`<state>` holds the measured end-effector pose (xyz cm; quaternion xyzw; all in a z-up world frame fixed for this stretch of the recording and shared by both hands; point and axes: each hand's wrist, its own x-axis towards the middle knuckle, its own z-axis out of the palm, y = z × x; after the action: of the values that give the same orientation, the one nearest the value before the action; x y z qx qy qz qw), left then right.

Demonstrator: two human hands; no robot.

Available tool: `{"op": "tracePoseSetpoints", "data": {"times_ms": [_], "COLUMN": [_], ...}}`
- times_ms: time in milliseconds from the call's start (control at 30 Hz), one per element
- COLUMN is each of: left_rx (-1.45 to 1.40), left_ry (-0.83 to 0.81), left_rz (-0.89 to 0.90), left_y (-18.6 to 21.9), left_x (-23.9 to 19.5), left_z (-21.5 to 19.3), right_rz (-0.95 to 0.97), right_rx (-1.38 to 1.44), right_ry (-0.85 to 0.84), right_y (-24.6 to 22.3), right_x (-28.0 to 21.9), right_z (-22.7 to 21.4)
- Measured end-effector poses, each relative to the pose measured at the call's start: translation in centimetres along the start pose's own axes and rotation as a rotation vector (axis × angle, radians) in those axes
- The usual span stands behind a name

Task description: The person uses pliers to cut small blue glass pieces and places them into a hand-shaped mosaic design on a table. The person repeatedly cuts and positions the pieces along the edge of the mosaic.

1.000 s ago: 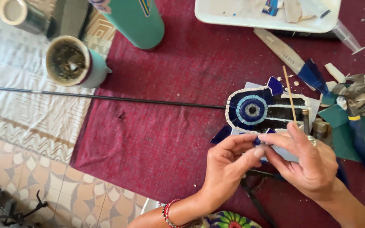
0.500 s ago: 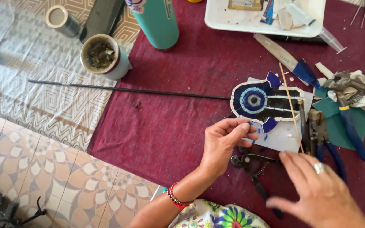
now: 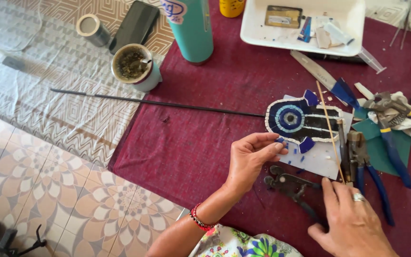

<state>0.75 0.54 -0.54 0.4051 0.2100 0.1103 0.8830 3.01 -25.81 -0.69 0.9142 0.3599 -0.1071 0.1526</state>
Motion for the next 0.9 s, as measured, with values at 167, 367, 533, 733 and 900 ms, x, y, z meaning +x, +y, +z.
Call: {"op": "tracePoseSetpoints", "data": {"times_ms": [167, 367, 533, 733, 900], "left_rx": [-0.026, -0.027, -0.032, -0.055, -0.043], "left_ry": [0.013, -0.058, -0.094, -0.178, -0.126], "left_rz": [0.016, -0.075, -0.126, -0.142, -0.165], "left_y": [0.4, 1.3, 0.9, -0.1, -0.4], "left_x": [0.5, -0.1, -0.9, -0.8, -1.0], "left_z": [-0.4, 0.4, 0.5, 0.2, 0.4], "right_rz": [0.123, 0.271, 0.123, 0.185, 0.137], "right_rx": [0.238, 1.364, 1.998, 1.896, 1.867], "right_ry": [-0.052, -0.267, -0.446, -0.555, -0.568], "right_y": [1.4, 2.2, -0.2, -0.7, -0.7], "right_x": [0.7, 1.4, 1.2, 0.8, 0.5], "right_z": [-2.1, -0.6, -1.9, -2.2, -3.1]}}
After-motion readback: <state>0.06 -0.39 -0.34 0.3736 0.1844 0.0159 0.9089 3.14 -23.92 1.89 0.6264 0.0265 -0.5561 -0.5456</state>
